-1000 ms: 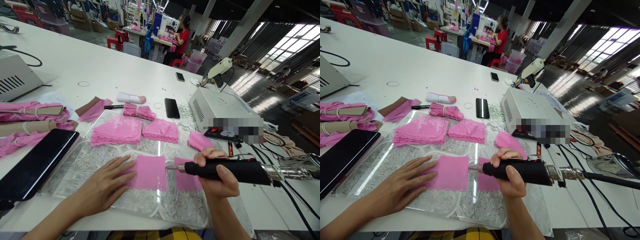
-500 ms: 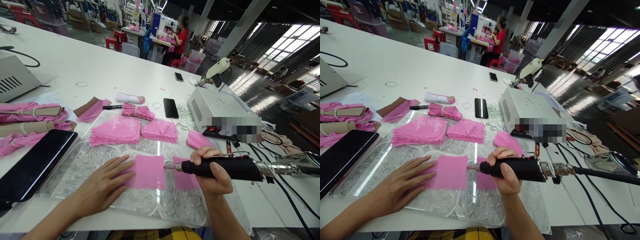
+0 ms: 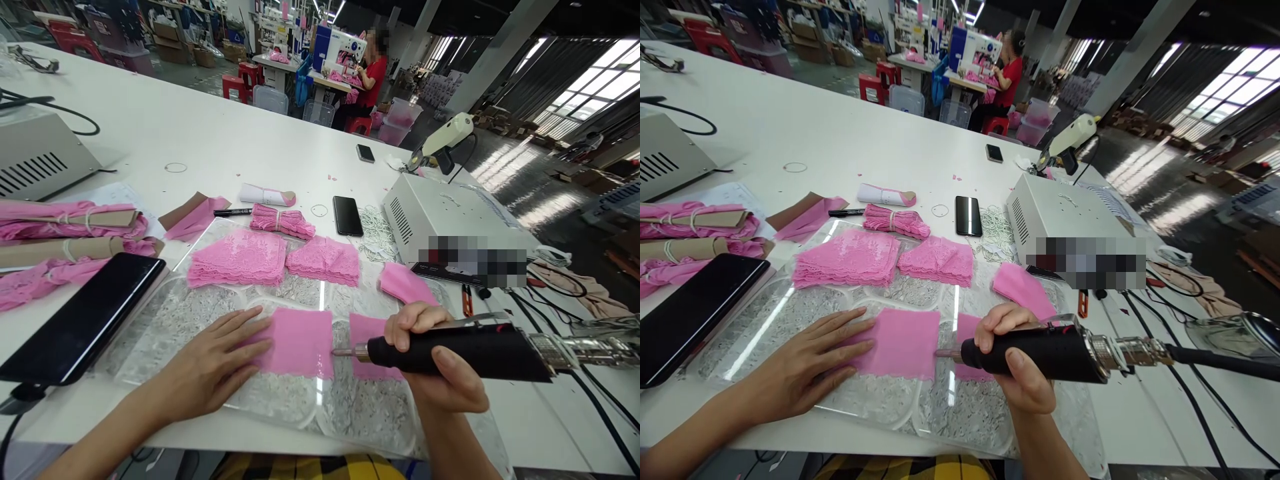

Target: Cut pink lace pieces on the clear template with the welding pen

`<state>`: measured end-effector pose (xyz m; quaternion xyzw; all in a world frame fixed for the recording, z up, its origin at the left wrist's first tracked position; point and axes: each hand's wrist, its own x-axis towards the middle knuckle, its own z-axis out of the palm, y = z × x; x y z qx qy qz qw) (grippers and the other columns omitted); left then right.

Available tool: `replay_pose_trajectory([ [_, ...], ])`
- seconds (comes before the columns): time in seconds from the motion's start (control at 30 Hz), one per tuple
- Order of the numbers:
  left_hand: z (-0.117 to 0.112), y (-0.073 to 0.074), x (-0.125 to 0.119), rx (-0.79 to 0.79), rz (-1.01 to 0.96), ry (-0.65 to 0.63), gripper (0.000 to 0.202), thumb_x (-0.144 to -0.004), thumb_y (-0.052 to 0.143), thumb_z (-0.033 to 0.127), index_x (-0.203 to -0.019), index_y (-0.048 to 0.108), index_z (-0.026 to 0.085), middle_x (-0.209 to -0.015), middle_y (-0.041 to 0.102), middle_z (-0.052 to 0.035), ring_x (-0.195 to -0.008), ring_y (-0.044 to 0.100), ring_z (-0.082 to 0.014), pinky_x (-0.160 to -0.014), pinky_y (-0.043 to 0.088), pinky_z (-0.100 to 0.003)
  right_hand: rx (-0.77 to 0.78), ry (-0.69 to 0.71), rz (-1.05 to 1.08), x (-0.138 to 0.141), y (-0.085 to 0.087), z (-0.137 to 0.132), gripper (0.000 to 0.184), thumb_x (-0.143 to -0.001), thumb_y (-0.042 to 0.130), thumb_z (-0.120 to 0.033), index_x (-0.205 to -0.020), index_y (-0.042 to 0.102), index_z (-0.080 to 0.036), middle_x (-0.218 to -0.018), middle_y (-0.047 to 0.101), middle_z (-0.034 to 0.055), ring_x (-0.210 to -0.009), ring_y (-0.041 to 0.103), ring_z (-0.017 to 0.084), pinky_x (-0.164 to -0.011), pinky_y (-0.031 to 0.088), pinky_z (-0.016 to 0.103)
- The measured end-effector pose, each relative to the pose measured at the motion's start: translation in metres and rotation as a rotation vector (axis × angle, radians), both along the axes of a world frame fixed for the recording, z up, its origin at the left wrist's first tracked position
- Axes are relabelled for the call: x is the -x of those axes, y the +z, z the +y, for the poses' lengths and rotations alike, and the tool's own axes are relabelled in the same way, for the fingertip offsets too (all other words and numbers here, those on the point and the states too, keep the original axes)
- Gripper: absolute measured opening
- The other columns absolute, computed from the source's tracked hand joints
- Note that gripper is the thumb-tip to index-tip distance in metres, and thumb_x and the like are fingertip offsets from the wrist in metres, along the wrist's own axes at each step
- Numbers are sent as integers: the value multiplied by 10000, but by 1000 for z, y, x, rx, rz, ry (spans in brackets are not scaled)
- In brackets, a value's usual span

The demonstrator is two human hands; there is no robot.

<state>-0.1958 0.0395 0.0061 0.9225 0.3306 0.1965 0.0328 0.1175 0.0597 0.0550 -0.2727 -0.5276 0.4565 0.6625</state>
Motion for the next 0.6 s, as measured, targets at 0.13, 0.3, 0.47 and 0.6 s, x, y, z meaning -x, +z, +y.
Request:
replay_pose_trajectory([
  [0.13,0,0,0,-5,-6,-7,366,-966,478,231,-1320,566,260,-1443,489,-27,-1406,343,-254,-1104,410,-430,-6,5,1,1,-1,0,177,-733,599,-306,-837,661,-178,-778,572,37,-520,536,115,-480,465,309],
  [0.3,0,1,-1,-26,-16,-23,363,-963,482,217,-1316,567,237,-1436,496,-44,-1405,344,-264,-1100,411,-449,-2,34,-7,1,1,-1,169,-738,592,-291,-831,664,-169,-774,577,36,-524,547,112,-491,468,303],
  [0.47,-1,2,-1,-28,-37,-30,345,-962,479,211,-1291,581,226,-1413,522,-47,-1390,373,-250,-1099,413,-439,-19,-80,48,7,3,4,189,-713,578,-285,-818,673,-160,-777,576,34,-516,532,105,-499,459,305],
  [0.6,-1,0,0,-22,-42,-29,341,-955,490,207,-1282,584,223,-1419,515,-48,-1399,354,-255,-1103,404,-442,-46,-232,93,22,1,13,169,-703,565,-263,-798,674,-175,-816,576,26,-541,537,103,-542,468,319],
])
